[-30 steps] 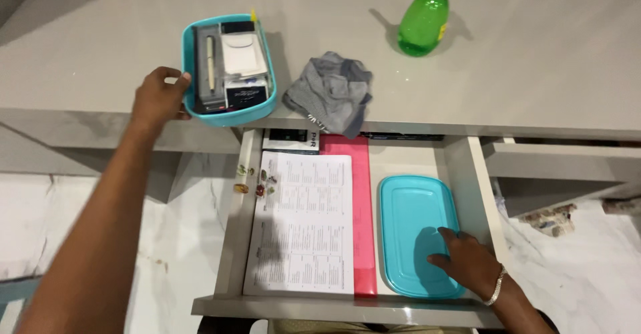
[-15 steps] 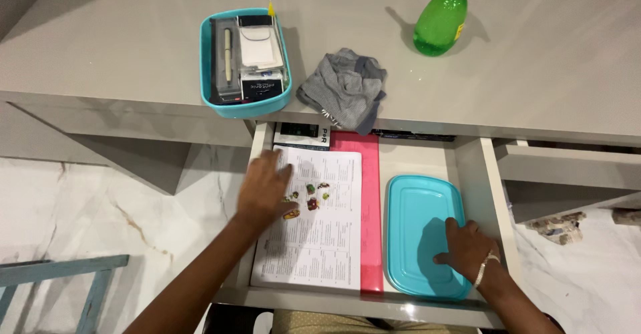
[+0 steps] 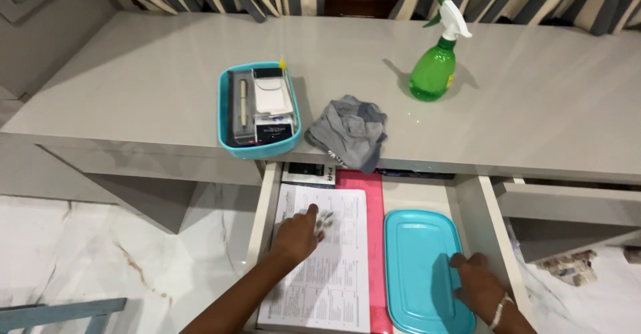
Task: The person removes items from a drawer, including a blue container, papers, a calculator, and a pink folder, placing them on the desk. They then wipe the empty drawer with a cloth, spray it with a green bottle, and continue wiping until the drawer is clean. Finally, they place the pink folder back into the drawer.
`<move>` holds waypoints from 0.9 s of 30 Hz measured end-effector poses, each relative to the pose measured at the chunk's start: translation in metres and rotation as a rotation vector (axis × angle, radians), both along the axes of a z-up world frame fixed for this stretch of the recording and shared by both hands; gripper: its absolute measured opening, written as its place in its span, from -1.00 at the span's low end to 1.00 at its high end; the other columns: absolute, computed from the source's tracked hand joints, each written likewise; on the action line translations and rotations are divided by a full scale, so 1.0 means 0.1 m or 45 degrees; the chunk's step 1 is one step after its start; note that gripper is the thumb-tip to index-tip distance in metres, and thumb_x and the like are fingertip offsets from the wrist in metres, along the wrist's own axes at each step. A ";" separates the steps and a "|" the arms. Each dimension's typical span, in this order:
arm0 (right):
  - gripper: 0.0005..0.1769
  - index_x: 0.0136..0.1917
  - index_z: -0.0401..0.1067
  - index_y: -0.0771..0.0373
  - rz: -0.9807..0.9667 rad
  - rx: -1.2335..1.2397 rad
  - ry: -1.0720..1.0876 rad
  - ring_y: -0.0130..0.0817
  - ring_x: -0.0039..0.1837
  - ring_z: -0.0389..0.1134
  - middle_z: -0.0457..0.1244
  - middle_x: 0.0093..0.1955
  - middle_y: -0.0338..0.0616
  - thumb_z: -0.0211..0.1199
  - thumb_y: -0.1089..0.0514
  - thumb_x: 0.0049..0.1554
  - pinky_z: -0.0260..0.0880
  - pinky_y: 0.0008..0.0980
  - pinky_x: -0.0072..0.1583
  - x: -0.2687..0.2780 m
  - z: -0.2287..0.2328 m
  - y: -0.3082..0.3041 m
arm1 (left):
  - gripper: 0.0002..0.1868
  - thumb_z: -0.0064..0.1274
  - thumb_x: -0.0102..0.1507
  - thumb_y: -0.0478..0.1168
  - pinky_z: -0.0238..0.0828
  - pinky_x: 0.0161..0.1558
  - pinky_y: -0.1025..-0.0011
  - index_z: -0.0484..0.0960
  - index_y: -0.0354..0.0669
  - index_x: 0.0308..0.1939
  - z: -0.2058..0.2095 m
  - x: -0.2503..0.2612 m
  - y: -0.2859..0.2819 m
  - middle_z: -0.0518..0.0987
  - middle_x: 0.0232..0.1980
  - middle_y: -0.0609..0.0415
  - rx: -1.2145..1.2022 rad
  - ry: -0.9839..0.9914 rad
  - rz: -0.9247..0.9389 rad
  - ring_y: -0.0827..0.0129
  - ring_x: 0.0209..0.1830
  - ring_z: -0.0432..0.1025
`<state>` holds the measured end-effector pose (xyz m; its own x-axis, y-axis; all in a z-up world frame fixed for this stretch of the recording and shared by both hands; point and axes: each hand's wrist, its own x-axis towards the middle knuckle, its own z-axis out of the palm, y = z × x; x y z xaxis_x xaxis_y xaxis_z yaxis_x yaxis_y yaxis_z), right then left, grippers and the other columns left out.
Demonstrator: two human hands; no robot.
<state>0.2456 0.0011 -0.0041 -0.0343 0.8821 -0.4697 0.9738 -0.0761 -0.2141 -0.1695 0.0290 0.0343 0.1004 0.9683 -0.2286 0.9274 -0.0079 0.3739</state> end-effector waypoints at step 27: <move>-0.45 0.35 0.50 0.30 -0.297 0.507 1.275 -0.25 0.06 0.36 0.41 0.22 0.04 0.29 0.34 0.06 0.39 -0.23 0.04 -1.07 2.28 0.81 | 0.36 0.51 -0.17 0.12 0.21 0.28 -0.01 0.00 -0.42 0.46 1.06 -1.20 0.57 0.22 0.39 -0.48 1.121 -0.573 0.411 -0.29 0.38 0.16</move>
